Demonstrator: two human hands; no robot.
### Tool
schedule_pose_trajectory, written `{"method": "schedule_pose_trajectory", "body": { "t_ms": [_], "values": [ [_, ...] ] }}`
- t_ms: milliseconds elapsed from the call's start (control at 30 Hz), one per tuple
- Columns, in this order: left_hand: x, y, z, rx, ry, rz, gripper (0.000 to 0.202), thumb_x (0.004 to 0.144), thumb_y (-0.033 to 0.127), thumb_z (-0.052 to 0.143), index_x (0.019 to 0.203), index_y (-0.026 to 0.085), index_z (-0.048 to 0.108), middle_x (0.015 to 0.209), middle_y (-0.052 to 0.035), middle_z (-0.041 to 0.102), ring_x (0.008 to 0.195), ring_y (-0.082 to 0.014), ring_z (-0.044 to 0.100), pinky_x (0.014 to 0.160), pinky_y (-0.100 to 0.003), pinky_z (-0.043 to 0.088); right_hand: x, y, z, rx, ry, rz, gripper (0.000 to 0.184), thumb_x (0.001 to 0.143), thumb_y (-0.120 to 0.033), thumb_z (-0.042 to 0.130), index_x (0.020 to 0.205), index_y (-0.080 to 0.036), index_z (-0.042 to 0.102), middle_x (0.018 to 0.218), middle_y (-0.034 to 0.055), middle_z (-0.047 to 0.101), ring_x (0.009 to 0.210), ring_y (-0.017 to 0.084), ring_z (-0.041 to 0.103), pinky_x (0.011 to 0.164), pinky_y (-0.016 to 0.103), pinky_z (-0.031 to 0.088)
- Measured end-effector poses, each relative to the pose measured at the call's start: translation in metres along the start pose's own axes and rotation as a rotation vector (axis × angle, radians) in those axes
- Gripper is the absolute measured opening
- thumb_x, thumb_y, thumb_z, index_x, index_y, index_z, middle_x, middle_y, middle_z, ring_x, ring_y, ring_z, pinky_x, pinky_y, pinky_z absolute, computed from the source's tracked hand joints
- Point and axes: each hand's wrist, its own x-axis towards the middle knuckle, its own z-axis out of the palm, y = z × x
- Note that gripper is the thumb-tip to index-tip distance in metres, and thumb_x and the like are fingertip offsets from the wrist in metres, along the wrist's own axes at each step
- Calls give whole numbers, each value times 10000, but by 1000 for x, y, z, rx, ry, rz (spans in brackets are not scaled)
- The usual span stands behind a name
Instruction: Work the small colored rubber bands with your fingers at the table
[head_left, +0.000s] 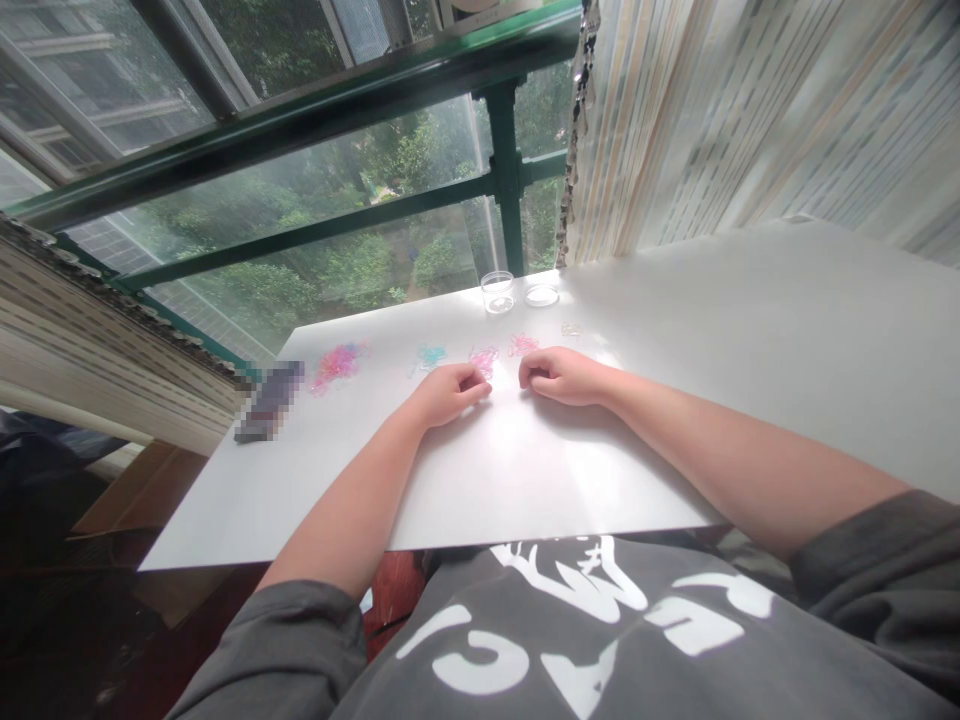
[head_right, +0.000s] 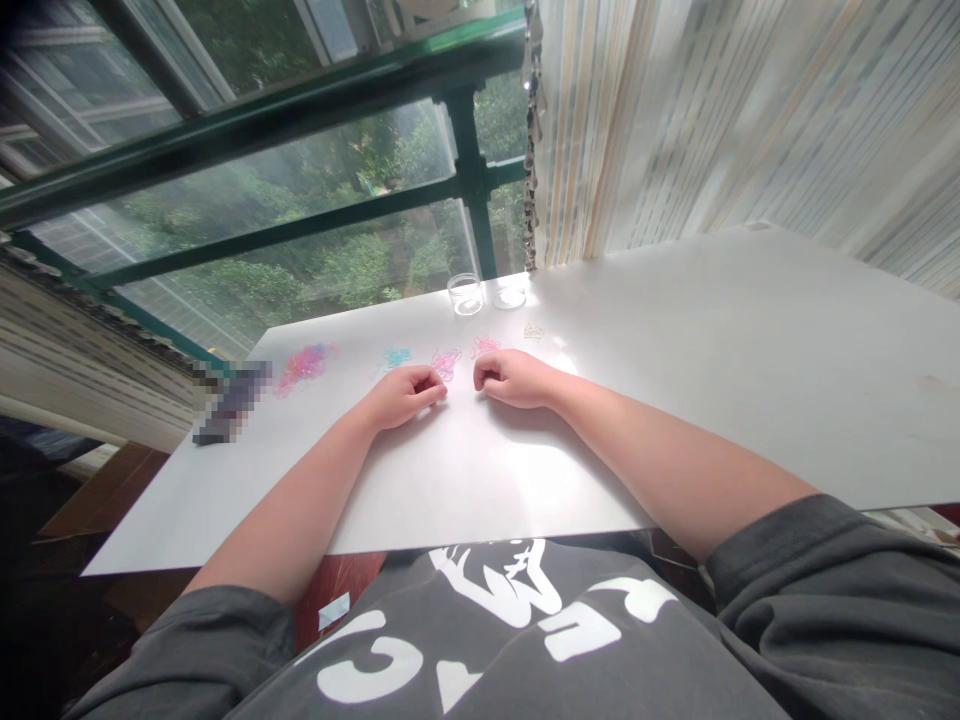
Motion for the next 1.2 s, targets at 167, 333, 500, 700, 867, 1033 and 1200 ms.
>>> {"method": "schedule_pose_trajectory", "body": {
  "t_ms": [167,333,500,700,867,1033,1200],
  "values": [
    [0,-1,0,1,-3,1,286,787,439,526,775,170,624,652,7,578,585,-107,469,567,-223,354,0,0,0,-8,-1,-3,214,684,-117,451,771,-182,636,736,-1,629,675,127,518,644,229,366],
    [0,-2,0,-2,-5,13,287,789,430,522,784,164,628,656,-3,586,589,-111,473,565,-224,357,0,1,0,-4,-4,-5,214,682,-115,454,772,-185,635,755,5,636,697,135,528,664,236,374],
    [1,-2,0,-4,-2,12,286,788,430,523,783,164,625,657,-2,586,589,-110,474,568,-224,359,0,1,0,-3,-6,-8,212,683,-115,452,771,-185,632,749,4,633,687,134,525,659,238,372],
    [0,-1,0,-5,-5,8,292,786,434,518,785,162,624,654,-3,584,590,-111,476,571,-228,361,0,1,0,1,-7,-5,214,682,-116,450,770,-186,632,753,5,636,693,135,527,662,238,371],
    [-1,1,0,2,-3,-6,297,782,441,518,792,166,629,653,1,584,587,-110,478,575,-233,361,0,0,-1,5,-5,-10,211,682,-122,450,769,-184,631,748,6,634,686,135,523,653,238,370],
    [-1,1,-1,1,-1,-10,291,780,437,524,784,166,629,647,2,584,583,-109,476,569,-230,359,0,1,0,-1,-8,-11,212,681,-120,450,769,-184,631,747,5,630,682,132,520,651,235,368],
    [-1,2,0,-3,3,-12,276,780,426,528,778,170,630,646,5,585,582,-106,471,567,-227,356,0,1,-1,1,-13,-11,212,681,-114,452,770,-184,632,760,6,636,691,132,524,659,235,371]
  ]
}}
